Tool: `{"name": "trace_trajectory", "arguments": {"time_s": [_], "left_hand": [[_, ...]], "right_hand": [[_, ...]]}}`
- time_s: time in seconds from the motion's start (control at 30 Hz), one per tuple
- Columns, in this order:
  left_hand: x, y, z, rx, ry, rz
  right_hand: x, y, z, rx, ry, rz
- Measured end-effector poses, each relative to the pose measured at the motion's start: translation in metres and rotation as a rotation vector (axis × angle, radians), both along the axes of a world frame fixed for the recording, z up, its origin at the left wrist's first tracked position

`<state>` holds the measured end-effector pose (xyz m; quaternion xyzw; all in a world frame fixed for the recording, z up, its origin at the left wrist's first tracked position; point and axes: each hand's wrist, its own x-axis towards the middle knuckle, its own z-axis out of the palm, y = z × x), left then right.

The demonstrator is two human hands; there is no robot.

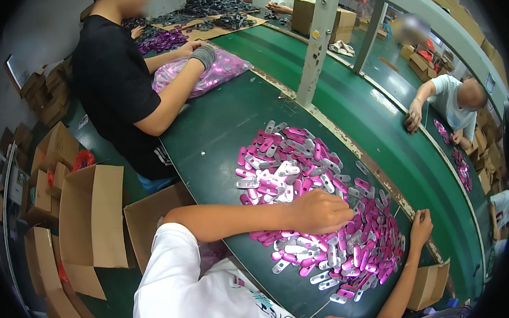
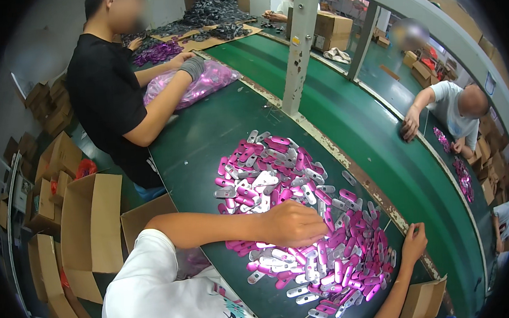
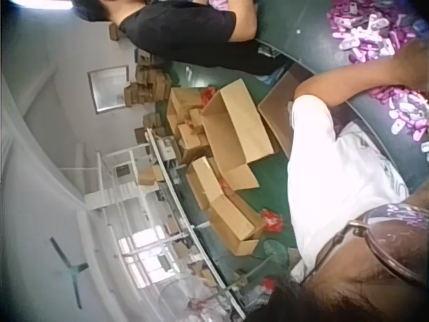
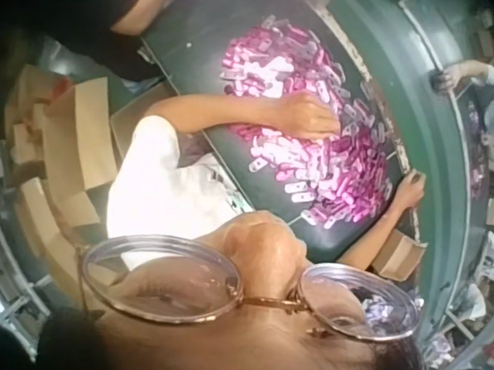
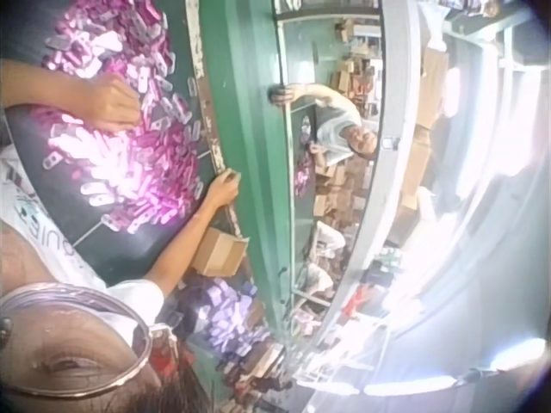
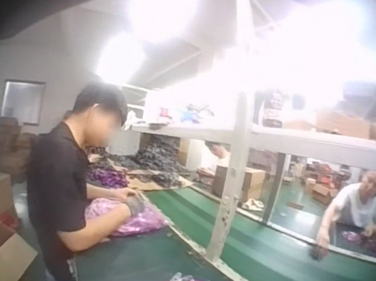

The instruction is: The person assembles device components by picking casing parts and internal mechanisms from a pile on the table and fitting them together by hand.

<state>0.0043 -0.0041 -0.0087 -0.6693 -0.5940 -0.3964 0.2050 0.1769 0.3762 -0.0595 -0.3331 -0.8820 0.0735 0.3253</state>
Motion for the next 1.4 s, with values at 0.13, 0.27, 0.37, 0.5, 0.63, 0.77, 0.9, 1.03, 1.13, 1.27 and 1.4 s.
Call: {"name": "trace_trajectory", "arguments": {"time_s": [0.13,0.27,0.37,0.5,0.63,0.77,0.9,1.03,1.13,1.27,1.4], "left_hand": [[0.001,-0.001,0.0,0.014,0.008,0.005],[0.003,-0.003,0.002,0.005,-0.003,0.001],[0.003,-0.004,0.001,-0.03,-0.003,-0.001],[0.003,-0.001,-0.005,-0.002,-0.027,-0.002],[0.001,0.002,-0.004,0.002,-0.026,-0.006],[0.001,0.002,-0.003,-0.02,0.009,0.016],[-0.004,0.001,-0.009,-0.08,0.041,0.051],[-0.005,0.005,-0.011,-0.039,-0.043,0.018],[-0.004,0.007,-0.011,-0.021,-0.097,0.027],[-0.003,0.004,-0.007,-0.018,-0.049,0.058],[-0.005,0.004,-0.007,0.007,0.018,0.057]], "right_hand": [[-0.001,0.001,-0.001,0.01,0.005,0.01],[-0.003,0.001,-0.002,0.024,0.03,0.055],[-0.001,-0.001,0.0,0.017,0.007,0.012],[-0.002,0.006,-0.008,0.07,0.014,0.065],[-0.001,0.008,-0.002,-0.009,-0.042,0.016],[0.001,0.019,-0.013,0.096,0.11,0.001],[-0.002,0.016,-0.01,0.003,0.103,-0.001],[-0.002,0.016,-0.011,0.042,0.002,0.003],[-0.002,0.016,-0.01,0.038,0.025,0.043],[-0.002,0.013,-0.01,0.033,0.042,0.038],[0.0,0.012,-0.008,0.003,0.048,0.016]]}}
